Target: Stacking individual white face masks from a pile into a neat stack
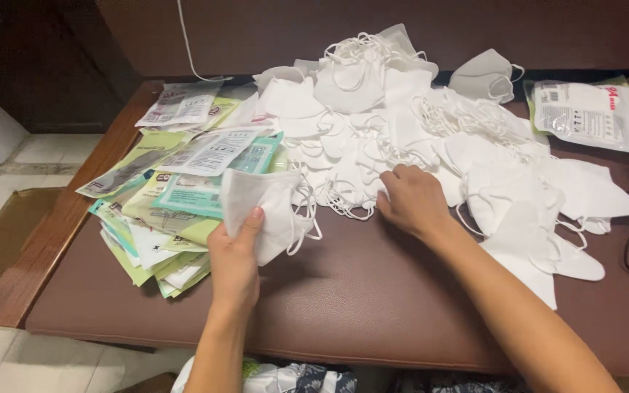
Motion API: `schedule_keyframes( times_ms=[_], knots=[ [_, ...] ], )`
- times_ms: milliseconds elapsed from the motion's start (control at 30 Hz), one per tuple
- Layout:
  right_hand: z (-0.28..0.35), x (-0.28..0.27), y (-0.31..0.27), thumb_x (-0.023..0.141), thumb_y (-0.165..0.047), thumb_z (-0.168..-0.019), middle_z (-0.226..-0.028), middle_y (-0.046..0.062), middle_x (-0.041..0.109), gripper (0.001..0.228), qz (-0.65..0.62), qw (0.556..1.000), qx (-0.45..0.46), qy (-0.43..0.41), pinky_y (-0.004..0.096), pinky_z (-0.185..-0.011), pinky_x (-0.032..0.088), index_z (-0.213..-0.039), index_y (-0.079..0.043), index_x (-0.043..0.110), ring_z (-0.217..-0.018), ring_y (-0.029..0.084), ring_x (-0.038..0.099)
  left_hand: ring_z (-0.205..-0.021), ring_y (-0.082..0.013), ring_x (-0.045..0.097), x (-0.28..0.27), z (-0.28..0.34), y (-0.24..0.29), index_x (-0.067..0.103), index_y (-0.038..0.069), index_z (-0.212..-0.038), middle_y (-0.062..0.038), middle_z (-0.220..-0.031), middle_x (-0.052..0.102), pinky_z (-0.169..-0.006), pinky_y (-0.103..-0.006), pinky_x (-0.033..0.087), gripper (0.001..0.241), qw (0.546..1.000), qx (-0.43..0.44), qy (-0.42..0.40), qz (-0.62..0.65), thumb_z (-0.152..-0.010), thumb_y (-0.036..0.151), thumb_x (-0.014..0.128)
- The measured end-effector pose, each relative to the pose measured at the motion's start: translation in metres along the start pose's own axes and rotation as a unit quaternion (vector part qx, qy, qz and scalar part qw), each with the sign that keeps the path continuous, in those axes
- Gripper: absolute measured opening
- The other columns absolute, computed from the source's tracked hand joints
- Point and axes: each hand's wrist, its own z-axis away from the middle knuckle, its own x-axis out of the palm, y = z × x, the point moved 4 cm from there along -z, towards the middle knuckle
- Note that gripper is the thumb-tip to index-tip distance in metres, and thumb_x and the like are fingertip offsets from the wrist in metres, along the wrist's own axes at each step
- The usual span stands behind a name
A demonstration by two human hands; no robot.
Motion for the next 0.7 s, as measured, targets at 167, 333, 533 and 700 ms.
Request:
schedule_keyframes(
  times_ms=[167, 333, 533, 700],
  knots=[
    [-0.027, 0.047, 0.008, 0.073, -0.026, -0.075, -0.078, 0.006, 0.061, 0.018, 0.129, 0.991, 0.006, 0.035, 0.04, -0.064, 0.055, -0.088, -0.015, 0.067, -0.074, 0.027, 0.068, -0.062, -0.0135, 0.066, -0.002, -0.011, -0.014, 0.072, 0.001, -0.093, -0.008, -0.072, 0.069, -0.057, -0.0335, 0.061, 0.02, 1.0, -0.012, -0.014, -0.01, -0.093, 0.021, 0.076],
    [-0.039, 0.003, 0.034, 0.075, -0.025, -0.085, -0.092, 0.008, 0.074, 0.013, -0.069, 0.984, 0.14, -0.088, 0.041, -0.081, 0.058, -0.093, -0.019, 0.082, -0.092, 0.033, 0.072, -0.057, -0.0117, 0.065, 0.009, -0.006, -0.002, 0.07, 0.004, -0.086, -0.006, -0.066, 0.067, -0.053, -0.0278, 0.057, 0.019, 0.998, -0.025, -0.039, -0.03, -0.094, 0.02, 0.074],
    [-0.017, -0.076, 0.07, 0.076, -0.033, -0.09, -0.107, 0.014, 0.076, 0.026, -0.309, 0.884, 0.343, -0.068, 0.045, -0.093, 0.053, -0.107, -0.014, 0.079, -0.111, 0.034, 0.07, -0.057, -0.0114, 0.063, 0.014, -0.005, -0.003, 0.07, 0.004, -0.083, -0.007, -0.066, 0.067, -0.052, -0.0282, 0.055, 0.021, 0.997, -0.035, -0.056, -0.042, -0.095, 0.022, 0.073],
    [0.046, -0.076, 0.088, 0.07, -0.016, -0.094, -0.089, 0.006, 0.062, 0.016, -0.586, 0.687, 0.429, -0.009, 0.031, -0.064, 0.046, -0.103, -0.01, 0.059, -0.075, 0.017, 0.057, -0.068, -0.0138, 0.062, 0.02, 0.006, 0.002, 0.073, 0.0, -0.091, -0.007, -0.078, 0.069, -0.06, -0.0282, 0.052, 0.023, 0.994, -0.049, -0.085, -0.048, -0.094, 0.023, 0.071]
  ],
)
